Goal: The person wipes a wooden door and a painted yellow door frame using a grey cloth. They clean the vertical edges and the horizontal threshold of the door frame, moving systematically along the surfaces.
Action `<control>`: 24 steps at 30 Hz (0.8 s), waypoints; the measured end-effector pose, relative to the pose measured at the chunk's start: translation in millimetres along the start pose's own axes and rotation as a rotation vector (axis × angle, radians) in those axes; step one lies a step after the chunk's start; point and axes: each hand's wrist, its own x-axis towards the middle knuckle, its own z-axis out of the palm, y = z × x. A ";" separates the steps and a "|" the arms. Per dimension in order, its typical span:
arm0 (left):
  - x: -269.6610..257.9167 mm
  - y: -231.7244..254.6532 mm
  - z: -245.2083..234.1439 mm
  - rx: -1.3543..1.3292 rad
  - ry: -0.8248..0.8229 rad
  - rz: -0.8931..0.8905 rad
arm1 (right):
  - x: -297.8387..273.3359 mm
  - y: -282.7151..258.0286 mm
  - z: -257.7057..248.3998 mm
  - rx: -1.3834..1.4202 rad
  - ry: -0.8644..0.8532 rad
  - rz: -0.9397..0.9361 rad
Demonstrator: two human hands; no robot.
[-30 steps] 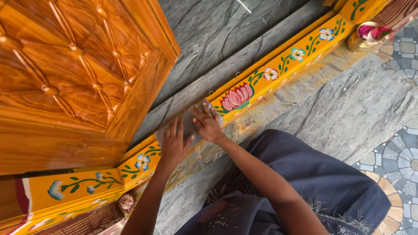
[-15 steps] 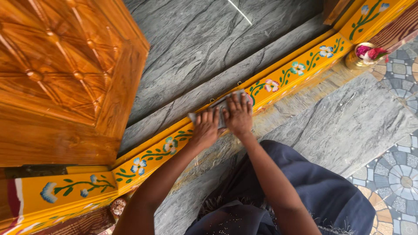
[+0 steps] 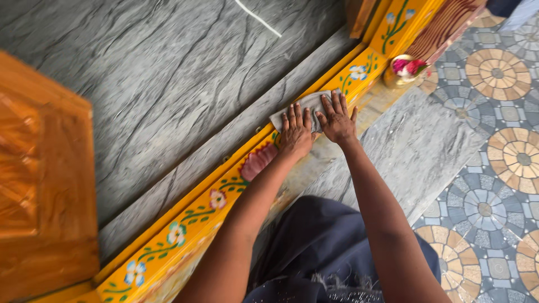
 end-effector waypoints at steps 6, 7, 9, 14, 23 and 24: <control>87.2 44.4 29.6 -0.060 -0.076 -0.044 | 70.0 63.7 -8.2 -0.025 0.065 0.000; 102.2 52.0 33.8 -0.050 -0.081 -0.046 | 80.5 74.0 -7.3 -0.020 0.093 -0.007; 128.0 61.6 37.9 -0.055 -0.082 -0.039 | 100.6 93.8 -8.7 -0.030 0.119 -0.013; 165.7 72.6 23.2 -0.099 -0.164 -0.051 | 139.6 126.2 -22.1 -0.100 0.134 -0.035; 130.5 53.6 18.2 -0.149 -0.092 -0.044 | 129.6 118.2 -5.0 -0.186 0.224 -0.157; 116.6 48.2 16.7 -0.150 -0.097 -0.040 | 118.9 113.2 1.6 -0.180 0.246 -0.193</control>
